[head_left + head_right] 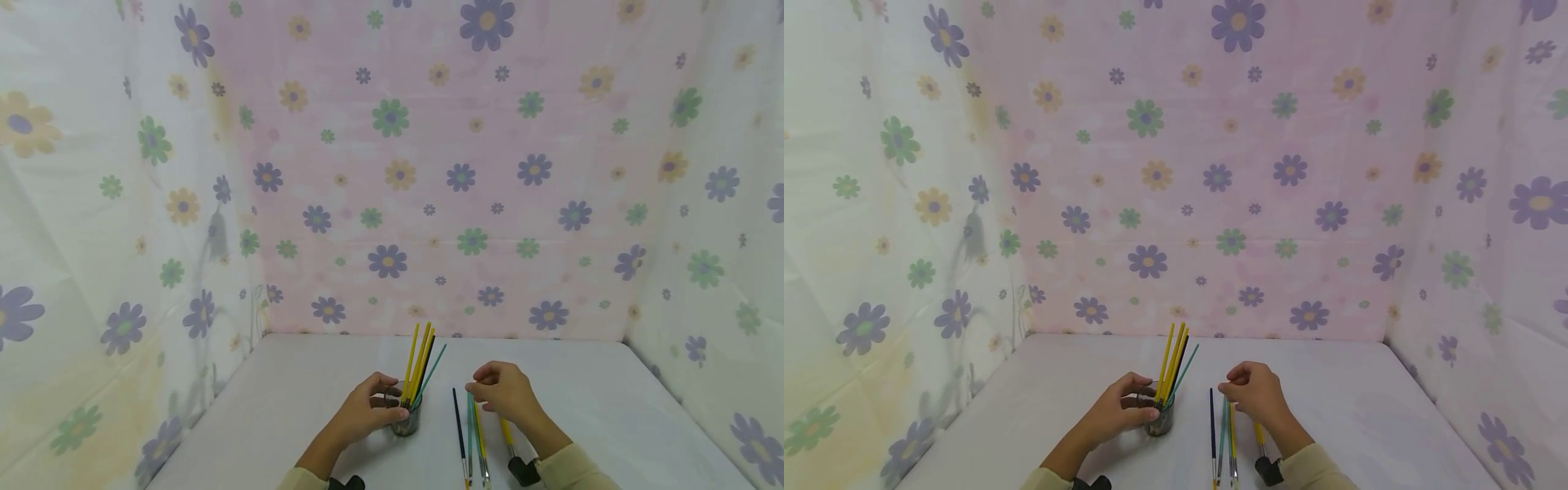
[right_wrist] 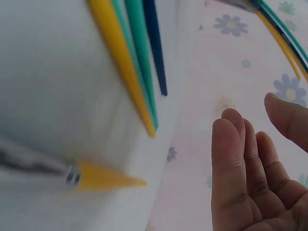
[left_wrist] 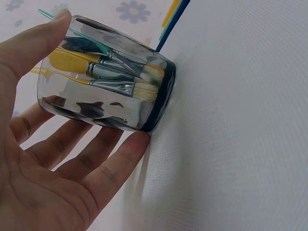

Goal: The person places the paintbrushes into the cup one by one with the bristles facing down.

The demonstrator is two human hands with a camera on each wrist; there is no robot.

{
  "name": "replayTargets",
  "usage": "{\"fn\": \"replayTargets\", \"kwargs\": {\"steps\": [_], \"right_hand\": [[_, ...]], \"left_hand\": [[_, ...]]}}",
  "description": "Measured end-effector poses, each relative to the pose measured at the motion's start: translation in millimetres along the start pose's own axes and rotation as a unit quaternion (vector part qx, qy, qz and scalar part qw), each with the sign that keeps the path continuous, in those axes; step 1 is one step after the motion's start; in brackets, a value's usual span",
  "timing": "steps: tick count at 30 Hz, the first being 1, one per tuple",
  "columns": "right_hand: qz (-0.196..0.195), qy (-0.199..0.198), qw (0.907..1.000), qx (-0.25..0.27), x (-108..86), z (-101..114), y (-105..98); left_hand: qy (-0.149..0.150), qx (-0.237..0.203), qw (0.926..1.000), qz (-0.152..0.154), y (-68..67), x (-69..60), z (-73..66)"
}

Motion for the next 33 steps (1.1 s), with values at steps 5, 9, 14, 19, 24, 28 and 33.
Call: {"fn": "replayTargets", "kwargs": {"steps": [5,9,14,19,24,28,33], "right_hand": [[0.003,0.013,0.9997,-0.023,-2.6,-7.8,-14.6],[0.003,0.029,0.9991,-0.030,-4.1,-16.5,-24.0],[0.009,0.051,0.9976,-0.046,-3.1,-31.7,-32.7],[0.018,0.073,0.9961,-0.046,-2.6,-44.0,-39.8],[0.026,0.090,0.9942,-0.052,-4.4,-48.6,-45.7],[0.032,0.119,0.9899,-0.069,-2.7,-54.9,-46.3],[0.045,0.151,0.9830,-0.095,-1.1,-60.4,-41.9]], "left_hand": [[-0.003,0.001,1.0000,-0.002,-0.9,-0.5,-0.6],[-0.003,0.001,1.0000,-0.003,-1.2,-1.3,-1.4],[-0.004,0.002,1.0000,-0.002,-0.7,-1.4,-1.1],[-0.004,0.000,1.0000,0.000,-0.7,-1.1,-0.6],[-0.008,-0.001,1.0000,-0.001,-0.3,0.2,-0.5],[-0.009,0.002,1.0000,-0.002,0.0,0.7,0.1],[-0.010,0.001,0.9999,-0.002,0.1,-0.5,0.6]]}}
Point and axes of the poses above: each hand's wrist, its own x-axis towards the middle knuckle, its own y-axis out of the palm, z = x × y, the point moved 5 cm from there along x, towards the middle knuckle, and after that the axes turned 13 degrees about -y, right-handed, at the moved point
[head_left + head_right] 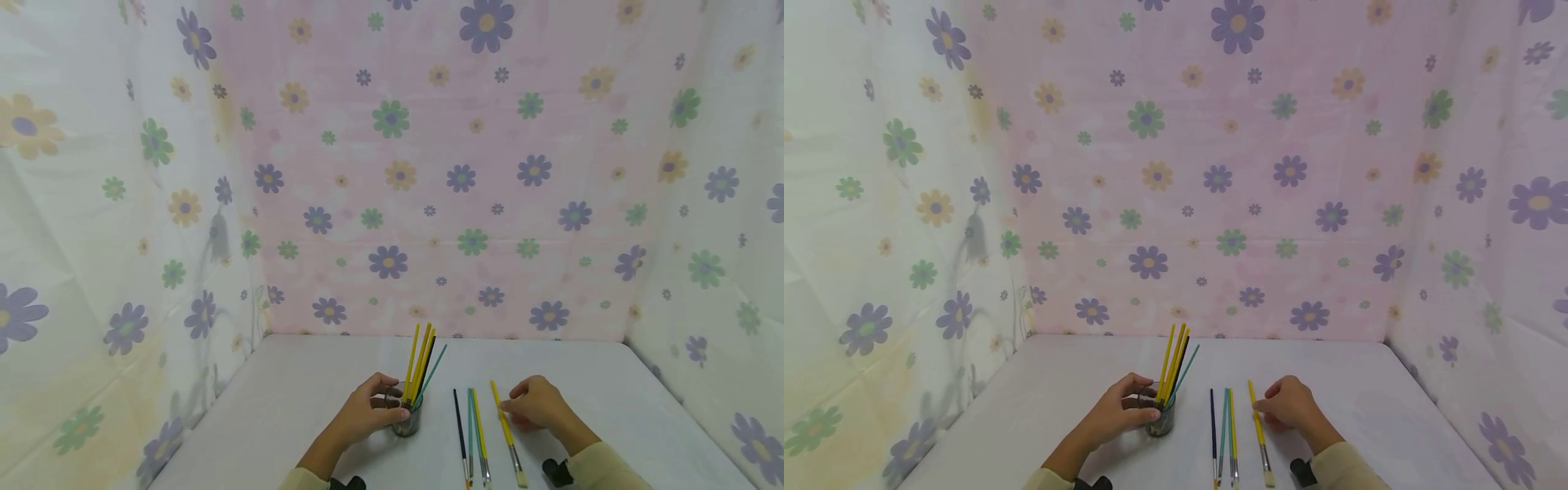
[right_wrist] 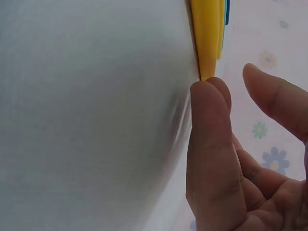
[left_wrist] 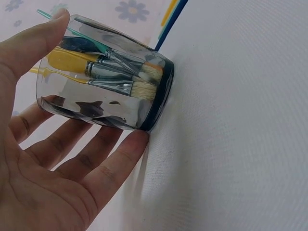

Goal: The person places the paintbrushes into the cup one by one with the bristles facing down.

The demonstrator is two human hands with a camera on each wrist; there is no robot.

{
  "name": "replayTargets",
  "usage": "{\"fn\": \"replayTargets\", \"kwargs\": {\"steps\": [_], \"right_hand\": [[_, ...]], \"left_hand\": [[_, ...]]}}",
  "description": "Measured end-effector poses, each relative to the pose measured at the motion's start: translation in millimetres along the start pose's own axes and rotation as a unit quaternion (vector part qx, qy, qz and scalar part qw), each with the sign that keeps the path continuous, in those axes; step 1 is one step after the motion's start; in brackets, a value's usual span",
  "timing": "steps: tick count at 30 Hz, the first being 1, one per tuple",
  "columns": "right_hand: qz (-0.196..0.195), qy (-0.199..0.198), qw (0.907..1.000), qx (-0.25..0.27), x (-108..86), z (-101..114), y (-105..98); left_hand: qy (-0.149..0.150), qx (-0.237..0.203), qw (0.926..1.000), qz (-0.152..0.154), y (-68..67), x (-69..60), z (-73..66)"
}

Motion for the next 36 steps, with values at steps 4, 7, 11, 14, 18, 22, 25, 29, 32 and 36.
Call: {"fn": "replayTargets", "kwargs": {"steps": [4,7,11,14,18,22,25,29,32,36], "right_hand": [[0.009,0.003,0.9998,-0.019,-1.0,3.8,3.9],[0.014,-0.002,0.9995,-0.027,-1.4,6.8,7.3],[0.020,-0.008,0.9990,-0.038,0.5,8.3,12.3],[0.026,-0.007,0.9981,-0.055,1.9,8.6,14.5],[0.026,0.000,0.9971,-0.071,3.2,8.8,15.0],[0.028,-0.001,0.9974,-0.066,2.8,10.3,14.9],[0.032,-0.006,0.9979,-0.057,1.6,10.3,13.6],[0.031,0.003,0.9982,-0.051,1.8,8.8,12.6],[0.029,0.014,0.9983,-0.049,3.4,7.9,12.3],[0.022,0.013,0.9990,-0.036,6.6,7.6,10.5]], "left_hand": [[0.003,-0.002,1.0000,0.001,0.5,0.0,-0.3],[0.006,-0.002,1.0000,0.000,0.3,-0.1,-0.7],[0.009,-0.003,1.0000,0.000,-1.0,-1.5,-1.0],[0.008,-0.003,1.0000,0.001,-0.8,-1.7,-0.3],[0.009,-0.004,1.0000,0.001,0.8,-0.8,0.5],[0.002,-0.007,1.0000,-0.003,0.9,-1.8,0.1],[-0.006,-0.012,0.9999,-0.005,1.2,-2.2,-0.9],[-0.010,-0.013,0.9998,-0.006,1.5,-2.8,-1.8],[-0.011,-0.012,0.9998,-0.005,1.8,-3.5,-1.8],[-0.010,-0.015,0.9998,-0.003,1.5,-3.3,-2.0]]}}
Point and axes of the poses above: each hand's wrist, its own x-axis towards the middle knuckle, its own y-axis out of the palm, z = x × y, the point moved 5 cm from there along x, towards the middle knuckle, and after that the axes turned 13 degrees about -y, right-handed, at the moved point
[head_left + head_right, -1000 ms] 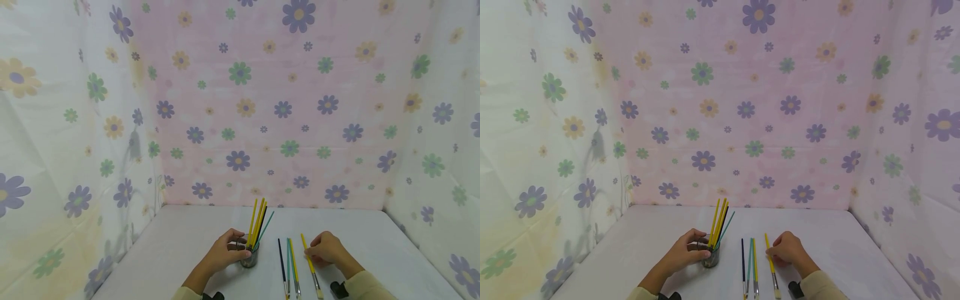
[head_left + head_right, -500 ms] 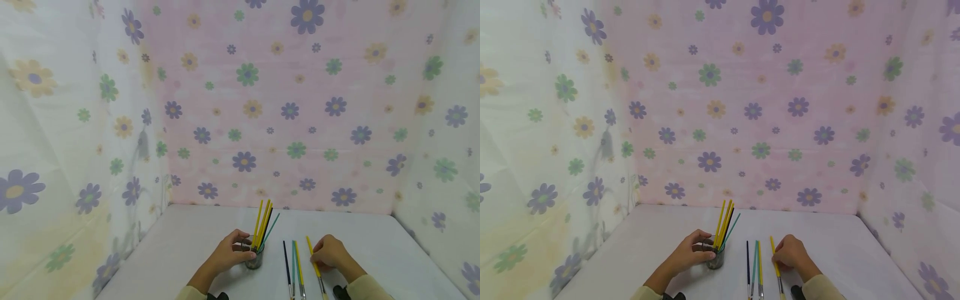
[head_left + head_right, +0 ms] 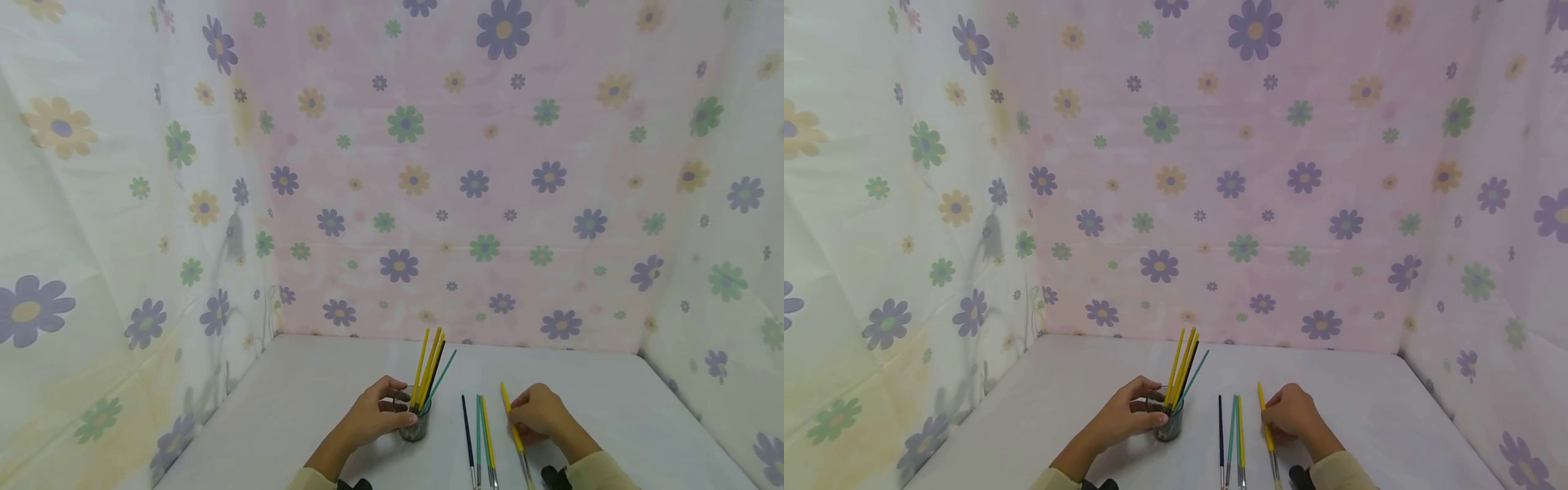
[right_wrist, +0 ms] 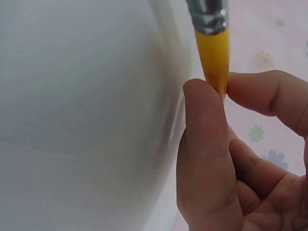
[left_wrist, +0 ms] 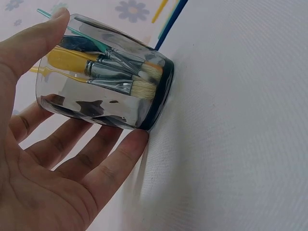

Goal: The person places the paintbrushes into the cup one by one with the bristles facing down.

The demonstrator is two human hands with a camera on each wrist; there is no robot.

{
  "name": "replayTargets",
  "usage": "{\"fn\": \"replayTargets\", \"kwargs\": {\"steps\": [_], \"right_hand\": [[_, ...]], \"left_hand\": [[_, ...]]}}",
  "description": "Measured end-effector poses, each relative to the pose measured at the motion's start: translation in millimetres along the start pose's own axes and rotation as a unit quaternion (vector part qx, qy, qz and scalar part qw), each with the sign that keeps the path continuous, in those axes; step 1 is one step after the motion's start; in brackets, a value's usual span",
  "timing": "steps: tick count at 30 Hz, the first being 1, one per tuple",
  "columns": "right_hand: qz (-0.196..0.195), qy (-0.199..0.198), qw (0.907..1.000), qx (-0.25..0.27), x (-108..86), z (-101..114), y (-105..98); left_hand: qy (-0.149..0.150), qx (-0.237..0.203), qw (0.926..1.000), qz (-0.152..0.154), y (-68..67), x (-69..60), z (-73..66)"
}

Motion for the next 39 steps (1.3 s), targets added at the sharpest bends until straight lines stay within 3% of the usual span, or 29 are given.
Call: {"fn": "replayTargets", "kwargs": {"steps": [7,20,39], "right_hand": [[-0.015,-0.040,0.9971,0.064,-1.1,6.0,-7.4],[-0.050,-0.092,0.9854,0.134,-6.4,27.4,-22.9],[-0.080,-0.130,0.9652,0.212,-10.1,55.0,-37.1]], "left_hand": [[0.000,0.005,1.0000,-0.005,-0.3,3.4,0.9],[0.010,0.003,0.9999,0.000,0.0,4.6,1.8],[0.000,0.014,0.9999,-0.003,-0.7,1.2,0.0]]}}
Point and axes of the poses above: each hand's wrist, its own x-axis towards the middle knuckle, its own y-axis out of the palm, z = x × y, the point moved 5 cm from there along x, towards the middle knuckle, and after that the axes turned 13 degrees about -y, right-handed, at the moved point
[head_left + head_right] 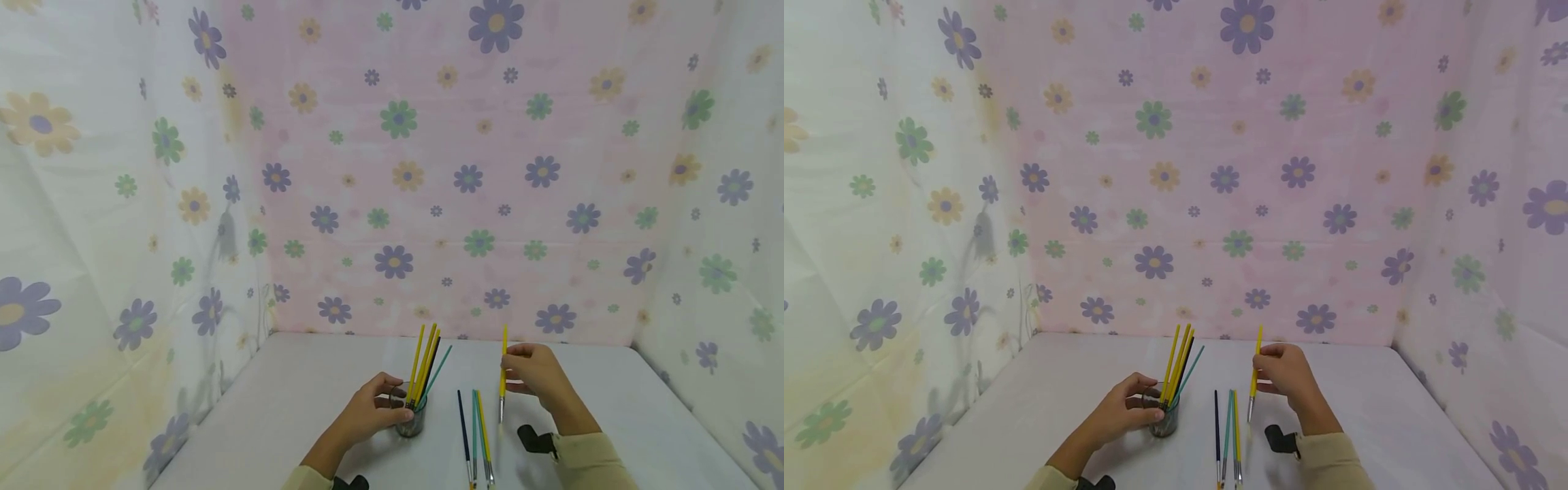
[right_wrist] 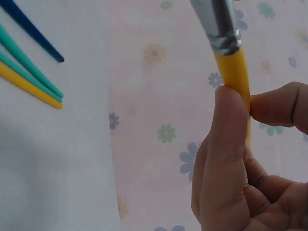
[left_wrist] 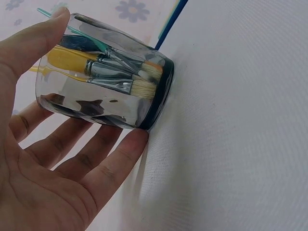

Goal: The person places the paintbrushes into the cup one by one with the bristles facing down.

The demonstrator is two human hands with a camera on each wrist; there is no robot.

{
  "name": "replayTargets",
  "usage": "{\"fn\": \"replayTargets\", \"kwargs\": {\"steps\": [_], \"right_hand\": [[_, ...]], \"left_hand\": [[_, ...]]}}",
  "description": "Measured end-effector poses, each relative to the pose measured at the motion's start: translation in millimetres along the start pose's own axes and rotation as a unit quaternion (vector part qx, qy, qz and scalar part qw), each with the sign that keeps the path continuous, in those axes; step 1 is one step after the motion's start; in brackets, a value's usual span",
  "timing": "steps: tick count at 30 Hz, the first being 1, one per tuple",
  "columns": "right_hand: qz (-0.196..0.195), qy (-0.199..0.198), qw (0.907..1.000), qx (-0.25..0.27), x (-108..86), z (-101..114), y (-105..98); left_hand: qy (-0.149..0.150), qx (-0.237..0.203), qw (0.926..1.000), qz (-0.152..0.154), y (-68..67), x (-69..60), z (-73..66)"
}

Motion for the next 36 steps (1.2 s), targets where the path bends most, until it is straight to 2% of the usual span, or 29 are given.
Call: {"fn": "replayTargets", "kwargs": {"steps": [13,28,31,36], "right_hand": [[-0.012,-0.065,0.9962,0.056,-5.8,26.7,14.0],[-0.047,-0.104,0.9895,0.089,-12.3,45.6,16.5],[-0.056,-0.113,0.9879,0.091,-14.1,49.3,17.2],[-0.060,-0.137,0.9839,0.098,-17.1,54.0,23.5]], "left_hand": [[0.002,-0.007,1.0000,0.004,-1.2,1.4,1.2],[0.003,-0.002,1.0000,0.004,-0.7,2.1,0.4],[0.000,-0.003,0.9999,0.010,-0.9,2.5,0.6],[0.015,-0.008,0.9994,0.029,-2.1,3.9,1.5]]}}
Point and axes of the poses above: each hand's wrist, its own x-axis towards the middle knuckle, its own y-axis out of the palm, z = x × y, the point moved 5 cm from there along x, towards the middle knuckle, and after that the axes turned 13 degrees about -y, right-handed, at the moved point
